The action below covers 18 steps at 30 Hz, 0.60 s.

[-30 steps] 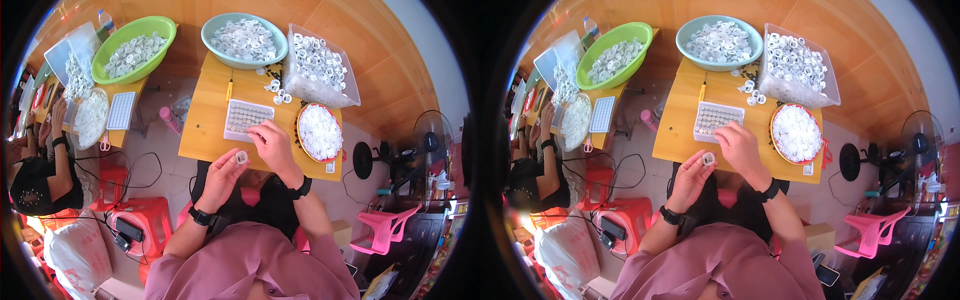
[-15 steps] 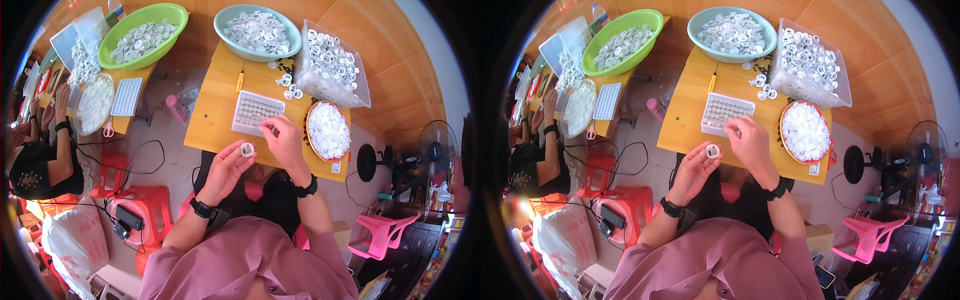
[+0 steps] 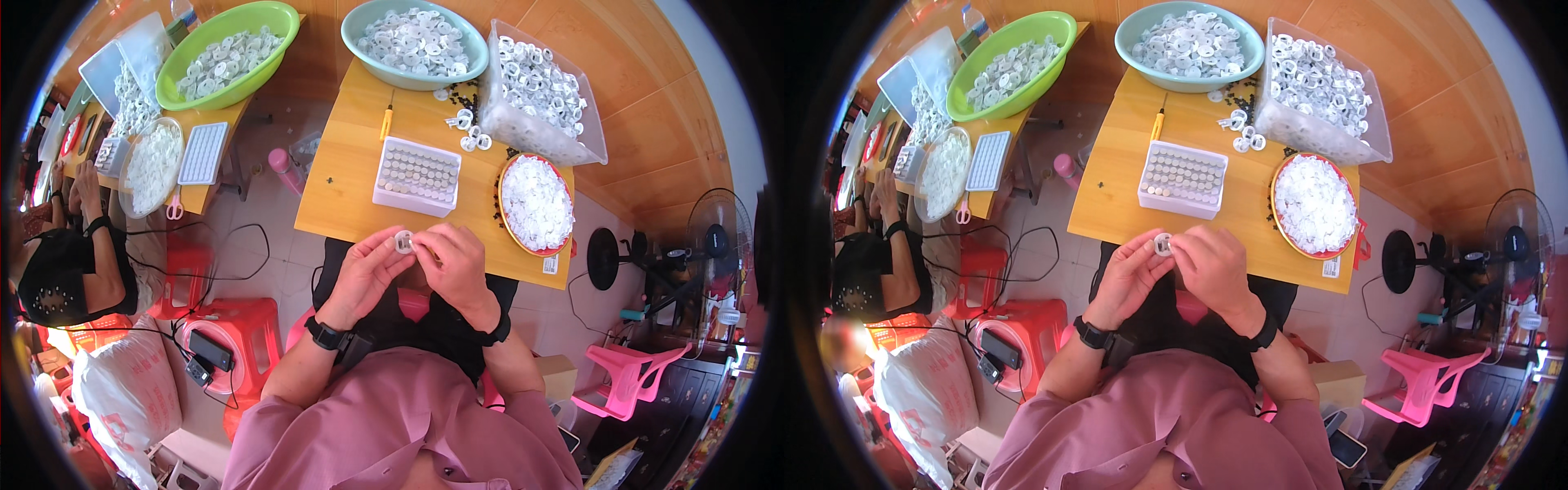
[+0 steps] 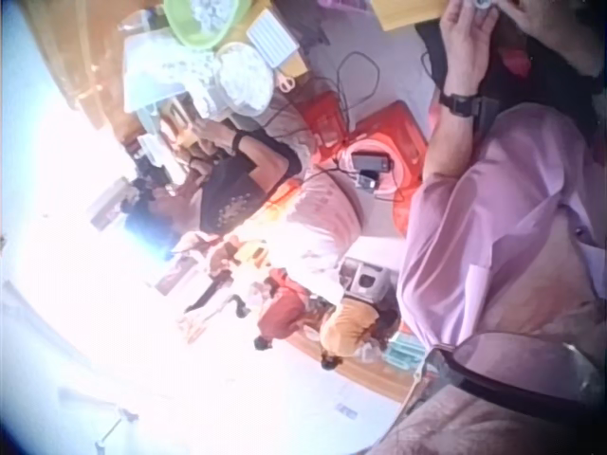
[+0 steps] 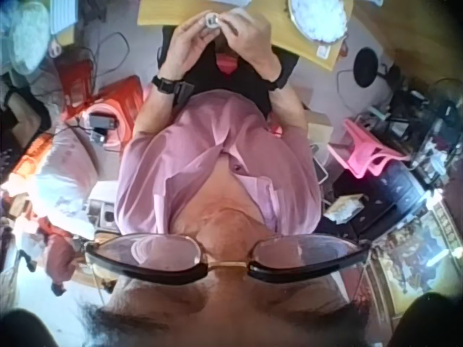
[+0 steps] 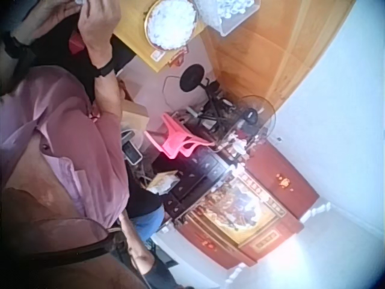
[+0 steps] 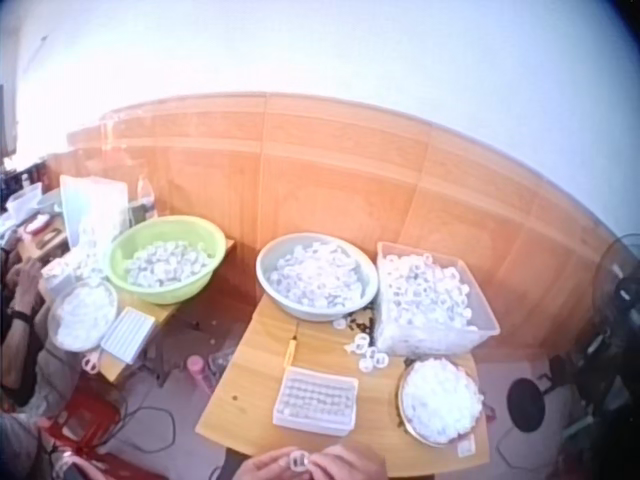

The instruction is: Assembling small white plastic components into a grid-like tray and checking them.

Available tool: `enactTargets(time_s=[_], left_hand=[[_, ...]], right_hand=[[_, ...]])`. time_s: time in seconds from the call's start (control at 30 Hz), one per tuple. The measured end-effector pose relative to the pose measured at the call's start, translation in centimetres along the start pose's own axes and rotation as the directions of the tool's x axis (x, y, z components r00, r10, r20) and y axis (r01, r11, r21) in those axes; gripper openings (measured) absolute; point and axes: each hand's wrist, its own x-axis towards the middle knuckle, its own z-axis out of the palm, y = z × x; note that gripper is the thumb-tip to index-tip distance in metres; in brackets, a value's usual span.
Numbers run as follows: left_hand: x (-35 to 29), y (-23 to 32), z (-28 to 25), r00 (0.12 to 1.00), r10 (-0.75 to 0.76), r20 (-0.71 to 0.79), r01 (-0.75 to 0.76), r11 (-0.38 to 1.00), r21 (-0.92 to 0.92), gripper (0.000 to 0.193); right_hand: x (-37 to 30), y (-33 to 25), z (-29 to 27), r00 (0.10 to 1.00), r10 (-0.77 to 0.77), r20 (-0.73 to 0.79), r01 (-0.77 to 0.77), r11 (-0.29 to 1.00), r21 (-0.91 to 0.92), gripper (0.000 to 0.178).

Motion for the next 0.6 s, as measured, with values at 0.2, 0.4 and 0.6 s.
enactTargets(time_s=[0.2,0.4,0.6], left_hand=[[-0.04,0.02,0.39,1.000,0.009,-0.003,-0.009,0.999,0.036,0.029],[0.00,-0.32,0.03,0.999,0.012,-0.032,-0.009,0.996,0.091,0.029],[-0.12,-0.25,0.07,1.000,0.008,-0.027,-0.004,0.987,0.162,0.027]], right_hand=[[0.04,-0.33,-0.25,0.997,-0.075,0.020,0.077,0.993,-0.088,0.014],[0.13,-0.54,-0.47,0.990,-0.059,0.129,0.076,0.988,-0.132,0.011],[-0.59,-0.27,0.37,0.967,0.227,0.119,-0.235,0.970,0.061,0.007]])
